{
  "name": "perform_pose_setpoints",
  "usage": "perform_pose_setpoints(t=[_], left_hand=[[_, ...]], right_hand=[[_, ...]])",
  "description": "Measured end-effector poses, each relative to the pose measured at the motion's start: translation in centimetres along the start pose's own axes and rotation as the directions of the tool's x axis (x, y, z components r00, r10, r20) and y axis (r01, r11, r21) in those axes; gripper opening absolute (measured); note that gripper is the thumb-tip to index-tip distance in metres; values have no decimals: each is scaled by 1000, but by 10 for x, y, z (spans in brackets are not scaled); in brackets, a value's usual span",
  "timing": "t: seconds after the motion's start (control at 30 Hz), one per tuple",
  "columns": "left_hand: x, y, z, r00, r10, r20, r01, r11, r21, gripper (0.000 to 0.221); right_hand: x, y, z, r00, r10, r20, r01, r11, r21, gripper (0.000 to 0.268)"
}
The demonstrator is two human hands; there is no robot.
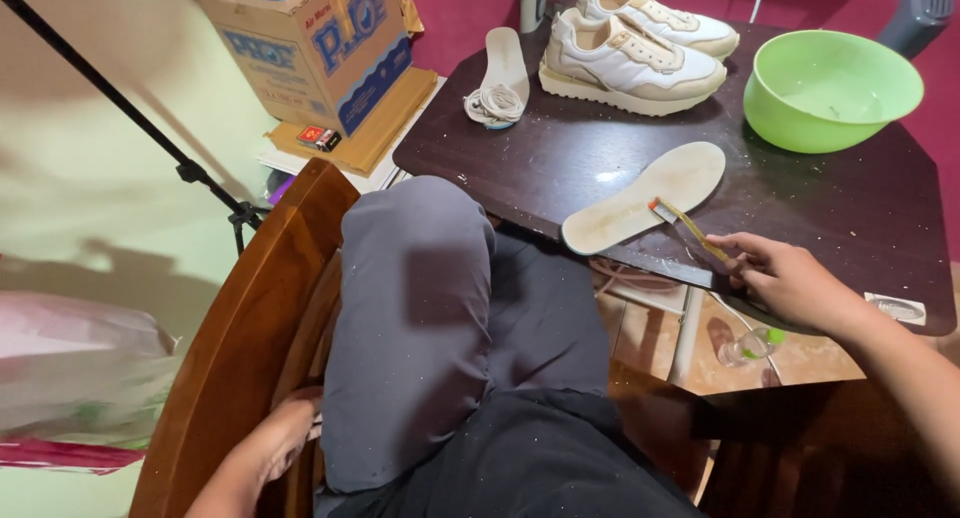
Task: The person is using a toothbrush to apply a liquid substance, likely glue or cleaner, to a shoe insole on a repair bench.
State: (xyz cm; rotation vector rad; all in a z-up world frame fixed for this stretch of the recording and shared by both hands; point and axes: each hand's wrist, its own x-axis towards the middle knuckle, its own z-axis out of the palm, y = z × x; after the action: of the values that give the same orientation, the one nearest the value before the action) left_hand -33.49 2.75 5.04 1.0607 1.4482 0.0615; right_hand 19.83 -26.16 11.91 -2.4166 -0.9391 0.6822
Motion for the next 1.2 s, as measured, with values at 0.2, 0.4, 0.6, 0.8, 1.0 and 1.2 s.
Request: perform_pose_setpoints(t=[0.2,0.4,0.6,0.8,1.0,1.2], left_hand=[[27,-15,-13,995,-92,-36,90,994,-60,65],[-18,23,28,938,-155,-311,70,961,-268,60],[-26,80,55,-102,929,-354,-857,99,506,74],[-85,150,142,-143,959,246,-861,-243,447,47],[-25,169,246,-170,788,592,-906,-362,222,50],[35,148,280,5,848,530,-889,-239,391,68]], right_hand=[[2,0,1,1000,-3,20,3,1000,26,56],[8,8,4,999,-34,-32,32,997,-68,57],[-27,-25,-62,950,-93,-297,77,995,-66,46],[37,20,-158,799,-204,-566,-47,917,-396,25],[93,-4,-172,841,142,-523,-375,849,-372,30],[81,2,-171,809,100,-579,-333,889,-312,35]])
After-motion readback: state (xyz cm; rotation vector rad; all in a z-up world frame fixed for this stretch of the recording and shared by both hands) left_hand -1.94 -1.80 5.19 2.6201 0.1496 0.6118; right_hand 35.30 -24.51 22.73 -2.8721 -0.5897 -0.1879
